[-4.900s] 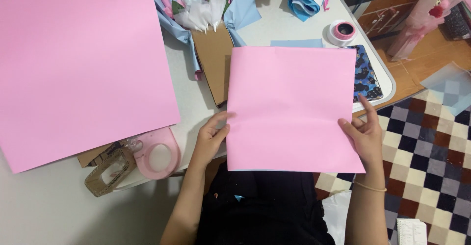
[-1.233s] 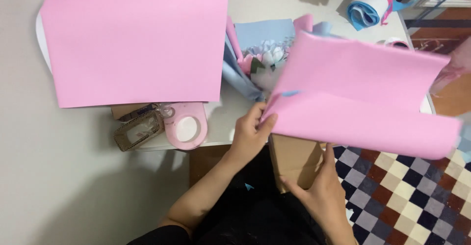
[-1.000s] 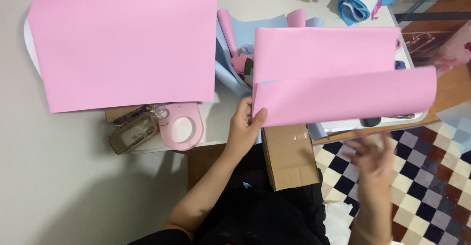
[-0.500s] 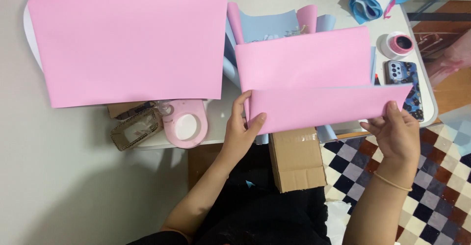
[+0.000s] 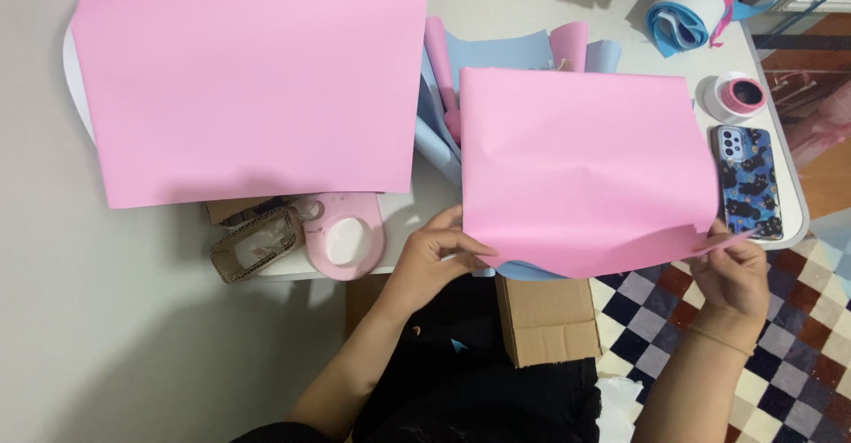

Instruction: The person folds a sheet of pink paper and uses a utility knife to cut it into smaller pieces on a white table. They then fold another sheet of pink paper and wrap it around a cardboard base holding a bouquet of artificial flowers.

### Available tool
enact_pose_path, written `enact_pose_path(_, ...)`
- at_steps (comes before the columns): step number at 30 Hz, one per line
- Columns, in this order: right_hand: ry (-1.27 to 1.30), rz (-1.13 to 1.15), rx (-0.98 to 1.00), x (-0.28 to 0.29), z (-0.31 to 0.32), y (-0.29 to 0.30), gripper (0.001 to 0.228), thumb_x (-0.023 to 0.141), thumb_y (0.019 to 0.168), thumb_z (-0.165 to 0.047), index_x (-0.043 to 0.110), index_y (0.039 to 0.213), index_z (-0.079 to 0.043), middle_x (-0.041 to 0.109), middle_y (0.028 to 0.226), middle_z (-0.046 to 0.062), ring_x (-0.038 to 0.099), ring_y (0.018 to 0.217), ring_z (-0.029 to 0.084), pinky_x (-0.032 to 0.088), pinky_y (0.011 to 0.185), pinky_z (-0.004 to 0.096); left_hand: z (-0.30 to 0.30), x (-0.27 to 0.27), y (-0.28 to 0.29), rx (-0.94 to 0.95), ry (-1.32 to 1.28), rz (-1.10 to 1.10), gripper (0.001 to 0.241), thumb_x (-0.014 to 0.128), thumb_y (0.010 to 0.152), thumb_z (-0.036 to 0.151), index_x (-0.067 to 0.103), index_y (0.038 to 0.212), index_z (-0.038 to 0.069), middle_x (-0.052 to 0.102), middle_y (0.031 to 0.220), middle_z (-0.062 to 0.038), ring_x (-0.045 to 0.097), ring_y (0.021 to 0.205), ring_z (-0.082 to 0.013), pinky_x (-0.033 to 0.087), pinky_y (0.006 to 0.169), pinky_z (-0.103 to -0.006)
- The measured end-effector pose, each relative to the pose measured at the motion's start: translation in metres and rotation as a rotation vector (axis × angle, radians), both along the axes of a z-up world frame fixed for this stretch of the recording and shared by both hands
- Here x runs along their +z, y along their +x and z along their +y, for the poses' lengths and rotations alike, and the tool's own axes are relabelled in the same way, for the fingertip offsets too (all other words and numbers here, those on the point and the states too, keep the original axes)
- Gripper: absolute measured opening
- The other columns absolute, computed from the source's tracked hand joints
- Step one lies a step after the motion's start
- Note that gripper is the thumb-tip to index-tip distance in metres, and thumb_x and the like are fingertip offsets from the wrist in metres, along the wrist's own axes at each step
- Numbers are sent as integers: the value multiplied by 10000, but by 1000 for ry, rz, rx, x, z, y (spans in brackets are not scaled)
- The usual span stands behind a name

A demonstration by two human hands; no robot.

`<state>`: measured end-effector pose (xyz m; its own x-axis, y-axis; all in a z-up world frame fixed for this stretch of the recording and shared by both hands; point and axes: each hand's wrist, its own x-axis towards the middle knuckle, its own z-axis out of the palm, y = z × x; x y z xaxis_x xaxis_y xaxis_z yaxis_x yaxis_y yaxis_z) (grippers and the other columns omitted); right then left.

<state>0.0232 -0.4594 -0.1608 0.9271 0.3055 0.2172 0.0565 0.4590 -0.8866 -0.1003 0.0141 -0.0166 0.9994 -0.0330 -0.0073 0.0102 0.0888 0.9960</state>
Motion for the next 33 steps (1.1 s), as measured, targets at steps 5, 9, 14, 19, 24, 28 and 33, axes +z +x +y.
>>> enact_pose_path(5, -116, 216, -174, 27, 32, -14, 256, 619, 988, -44, 694, 1228, 4, 718, 1233, 134, 714, 994, 265, 673, 810, 339, -4, -12, -1, 113, 51, 141, 269, 799, 835, 222, 602, 695, 105, 689, 1094, -26, 643, 936, -99, 494, 831, -214)
enact_pose_path(9, -109, 168, -216, 39, 36, -18, 281, 607, 996, -41, 665, 1266, 13, 684, 1329, 152, 699, 1153, 294, 666, 907, 405, -9, -7, 3, 142, -40, 182, 226, 765, 858, 200, 616, 719, 103, 710, 1089, -31, 674, 1007, -124, 549, 867, -215)
enact_pose_path(14, -133, 135, -245, 34, 30, -22, 171, 620, 1011, -58, 687, 1150, 17, 723, 1173, 121, 707, 1056, 275, 653, 955, 416, -8, -12, 5, 109, -5, 147, 249, 702, 904, 231, 583, 721, 112, 660, 1155, -36, 643, 1065, -125, 515, 855, -214)
enact_pose_path(19, -395, 297, -425, 77, 74, -24, 172, 673, 1001, -128, 686, 1137, -24, 700, 1156, 60, 680, 965, 168, 654, 738, 225, -9, -22, 8, 223, -15, 213, 197, 732, 872, 243, 652, 976, 96, 737, 1042, -22, 704, 1043, -135, 553, 938, -240)
enact_pose_path(24, -385, 298, -465, 71, 78, -19, 178, 691, 995, -129, 689, 1150, -41, 694, 1105, 38, 666, 884, 118, 640, 663, 160, -6, -18, 5, 218, -23, 233, 175, 737, 887, 250, 663, 880, 91, 710, 905, -8, 654, 889, -105, 513, 824, -228)
enact_pose_path(28, -399, 268, -515, 73, 84, -23, 159, 684, 1015, -106, 685, 1148, -20, 684, 1028, 42, 637, 785, 109, 624, 651, 146, -5, -28, 3, 248, -48, 235, 248, 773, 880, 226, 663, 718, 74, 683, 809, 0, 598, 764, -93, 456, 685, -208)
enact_pose_path(33, -464, 246, -558, 77, 89, -23, 184, 722, 1003, -161, 690, 1148, -53, 673, 987, 7, 594, 724, 87, 558, 593, 151, -8, -31, 3, 299, 17, 239, 230, 769, 876, 281, 692, 764, 96, 682, 730, 19, 562, 677, -57, 467, 655, -196)
